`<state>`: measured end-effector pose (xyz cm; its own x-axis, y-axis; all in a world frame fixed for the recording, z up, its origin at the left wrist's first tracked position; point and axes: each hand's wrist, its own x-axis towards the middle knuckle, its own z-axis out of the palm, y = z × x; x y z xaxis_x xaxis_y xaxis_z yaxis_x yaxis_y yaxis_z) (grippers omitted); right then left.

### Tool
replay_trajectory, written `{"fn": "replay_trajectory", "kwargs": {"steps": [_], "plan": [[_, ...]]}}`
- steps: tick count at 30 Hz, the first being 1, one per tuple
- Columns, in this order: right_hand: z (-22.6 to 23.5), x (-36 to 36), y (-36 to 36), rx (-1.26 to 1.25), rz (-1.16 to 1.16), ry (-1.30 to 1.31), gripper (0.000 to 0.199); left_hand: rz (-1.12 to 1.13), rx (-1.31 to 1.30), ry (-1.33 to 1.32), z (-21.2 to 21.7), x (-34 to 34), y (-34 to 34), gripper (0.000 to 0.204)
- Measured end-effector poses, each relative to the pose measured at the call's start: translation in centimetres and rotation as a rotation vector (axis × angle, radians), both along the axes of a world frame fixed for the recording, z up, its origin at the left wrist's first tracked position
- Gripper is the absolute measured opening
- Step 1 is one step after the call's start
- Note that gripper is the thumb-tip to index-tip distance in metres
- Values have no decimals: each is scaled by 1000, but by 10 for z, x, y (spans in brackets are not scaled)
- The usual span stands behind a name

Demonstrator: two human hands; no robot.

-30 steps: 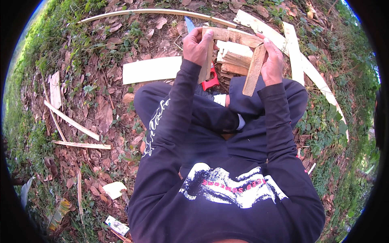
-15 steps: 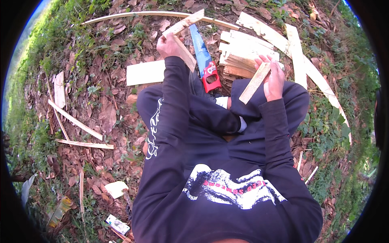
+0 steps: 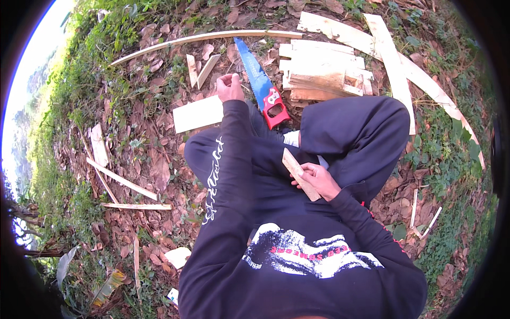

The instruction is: The person sits on the ground and uses a red hand saw to cut a small wooden block into smaller pieces. They periodically pause to inspect the cut pieces and reposition the wood before continuing to saw.

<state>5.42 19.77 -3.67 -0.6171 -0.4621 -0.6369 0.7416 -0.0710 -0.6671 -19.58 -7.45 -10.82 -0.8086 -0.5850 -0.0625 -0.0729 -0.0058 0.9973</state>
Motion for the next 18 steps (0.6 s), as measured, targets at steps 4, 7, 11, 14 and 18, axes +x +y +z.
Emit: {"fn": "replay_trajectory", "kwargs": {"steps": [4,7,11,14,18], "plan": [[-3,-38,2,56,-231,177,27,-482,-459,-145,9,43,48,22],[5,-109,14,226,-394,360,26,-794,-804,-280,4,73,85,30],[0,-207,17,636,-499,664,35,-800,-1148,-419,-16,94,104,44],[-25,-253,22,964,-484,917,36,-693,-1196,-448,-15,91,119,48],[-55,-251,23,1262,-352,1089,40,-775,-1186,-468,-21,92,116,56]]}}
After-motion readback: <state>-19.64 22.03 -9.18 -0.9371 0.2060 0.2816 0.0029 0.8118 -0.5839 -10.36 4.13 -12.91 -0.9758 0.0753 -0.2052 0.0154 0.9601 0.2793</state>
